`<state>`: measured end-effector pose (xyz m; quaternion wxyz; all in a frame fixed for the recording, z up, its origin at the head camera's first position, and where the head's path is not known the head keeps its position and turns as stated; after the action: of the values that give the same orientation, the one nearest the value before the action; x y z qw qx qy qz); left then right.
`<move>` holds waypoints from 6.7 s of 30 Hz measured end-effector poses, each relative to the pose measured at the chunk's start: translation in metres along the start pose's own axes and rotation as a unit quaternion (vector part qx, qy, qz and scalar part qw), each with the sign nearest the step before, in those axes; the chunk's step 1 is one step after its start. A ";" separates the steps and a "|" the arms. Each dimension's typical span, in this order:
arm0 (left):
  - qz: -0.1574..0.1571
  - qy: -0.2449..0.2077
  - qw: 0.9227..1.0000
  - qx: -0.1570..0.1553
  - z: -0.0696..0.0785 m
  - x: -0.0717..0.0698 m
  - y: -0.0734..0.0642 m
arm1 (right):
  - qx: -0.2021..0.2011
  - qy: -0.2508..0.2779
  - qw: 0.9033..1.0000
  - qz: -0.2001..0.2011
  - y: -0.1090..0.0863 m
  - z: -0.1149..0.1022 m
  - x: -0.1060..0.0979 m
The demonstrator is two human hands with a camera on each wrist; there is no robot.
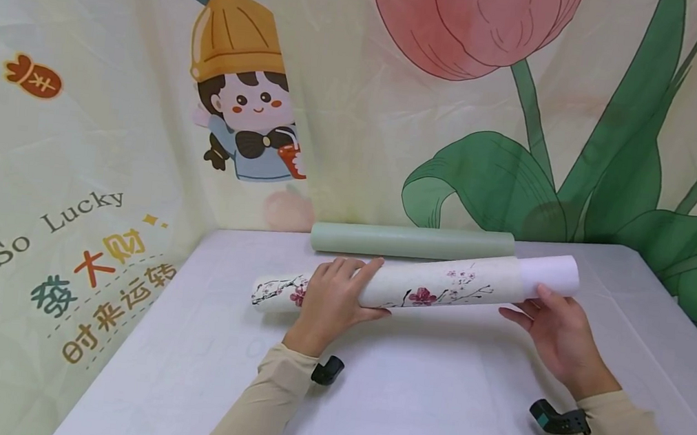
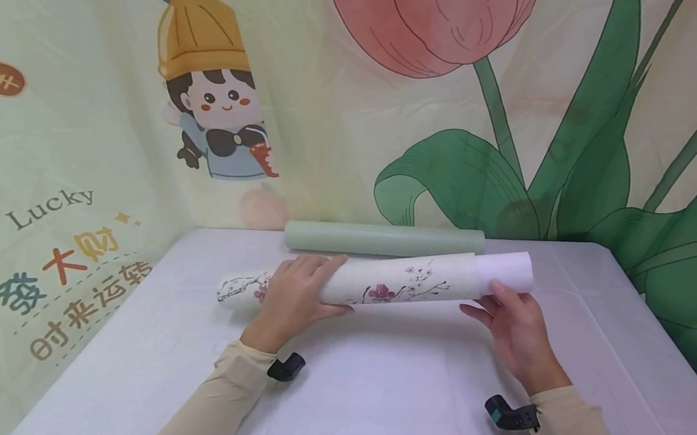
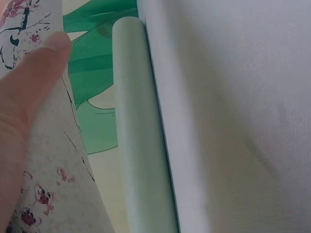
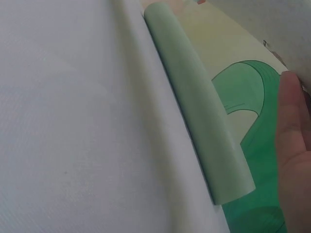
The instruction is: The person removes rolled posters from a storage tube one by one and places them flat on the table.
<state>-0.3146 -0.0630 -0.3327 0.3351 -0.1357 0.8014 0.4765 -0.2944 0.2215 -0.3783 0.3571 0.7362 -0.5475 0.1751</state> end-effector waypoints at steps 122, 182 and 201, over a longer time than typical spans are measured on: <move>-0.032 -0.028 0.999 -0.005 0.007 0.005 -0.003 | -0.080 0.080 0.967 0.230 -0.013 -0.036 -0.047; -0.046 0.004 0.998 -0.036 -0.017 0.007 -0.005 | -0.116 0.157 0.945 0.262 -0.022 -0.079 -0.084; -0.027 -0.004 0.999 -0.046 -0.020 0.006 -0.006 | -0.102 0.133 0.952 0.257 -0.020 -0.075 -0.090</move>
<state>-0.3242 -0.0828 -0.3341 0.3449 -0.1707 0.7732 0.5040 -0.2963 0.3399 -0.3924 0.4427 0.5004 -0.6805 0.3009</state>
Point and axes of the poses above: each hand's wrist, its own y-axis towards the middle knuckle, its own x-axis out of the palm, z = x × y, the point moved 10 cm from there along y, towards the middle knuckle, and after that the axes turned 13 degrees about y, right-handed, at the moved point
